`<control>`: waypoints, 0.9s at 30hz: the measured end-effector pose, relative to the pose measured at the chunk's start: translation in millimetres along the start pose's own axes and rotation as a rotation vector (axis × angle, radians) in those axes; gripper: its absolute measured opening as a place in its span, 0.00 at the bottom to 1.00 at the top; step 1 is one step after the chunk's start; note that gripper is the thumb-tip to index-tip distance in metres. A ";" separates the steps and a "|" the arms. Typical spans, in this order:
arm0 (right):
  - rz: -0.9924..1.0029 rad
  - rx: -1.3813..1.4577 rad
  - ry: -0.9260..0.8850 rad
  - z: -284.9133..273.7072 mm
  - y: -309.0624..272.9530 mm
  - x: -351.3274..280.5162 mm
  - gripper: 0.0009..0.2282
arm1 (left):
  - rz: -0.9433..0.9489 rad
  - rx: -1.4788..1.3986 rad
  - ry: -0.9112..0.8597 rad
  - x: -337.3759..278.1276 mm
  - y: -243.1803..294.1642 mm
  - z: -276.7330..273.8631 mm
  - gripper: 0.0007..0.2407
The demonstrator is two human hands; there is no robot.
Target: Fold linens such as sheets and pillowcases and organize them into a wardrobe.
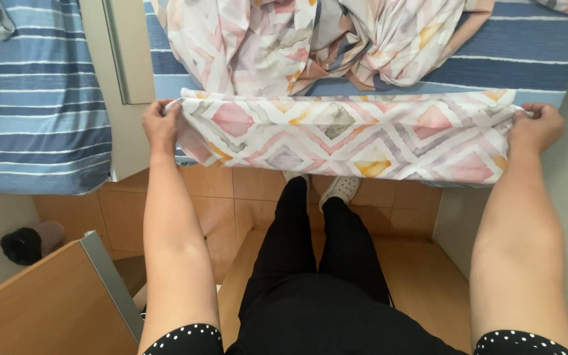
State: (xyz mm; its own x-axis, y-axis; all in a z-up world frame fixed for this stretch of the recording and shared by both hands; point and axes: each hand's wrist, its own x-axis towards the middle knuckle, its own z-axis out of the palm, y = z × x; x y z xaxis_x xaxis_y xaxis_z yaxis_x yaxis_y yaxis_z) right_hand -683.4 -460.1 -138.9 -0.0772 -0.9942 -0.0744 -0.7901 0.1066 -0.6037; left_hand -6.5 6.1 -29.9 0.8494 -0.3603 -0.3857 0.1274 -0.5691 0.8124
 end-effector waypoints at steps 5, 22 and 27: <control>-0.036 -0.178 -0.055 1.8 -21.0 0.1 0.13 | 0.262 0.600 0.176 -12.9 40.1 19.3 0.05; -0.590 -0.349 -0.063 -31.6 -16.8 -11.1 0.11 | 0.716 1.121 0.085 -53.2 78.6 13.8 0.07; -0.556 -0.087 0.118 -109.6 -21.8 20.7 0.10 | 0.915 1.089 0.350 -90.3 178.4 -2.9 0.06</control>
State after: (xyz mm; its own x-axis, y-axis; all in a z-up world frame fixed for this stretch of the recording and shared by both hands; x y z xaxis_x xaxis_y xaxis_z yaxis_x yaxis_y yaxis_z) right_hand -734.5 -484.4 -40.3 0.3012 -0.8955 0.3278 -0.7781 -0.4295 -0.4584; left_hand -59.0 -60.7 151.1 0.5181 -0.7914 0.3245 -0.8196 -0.5678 -0.0763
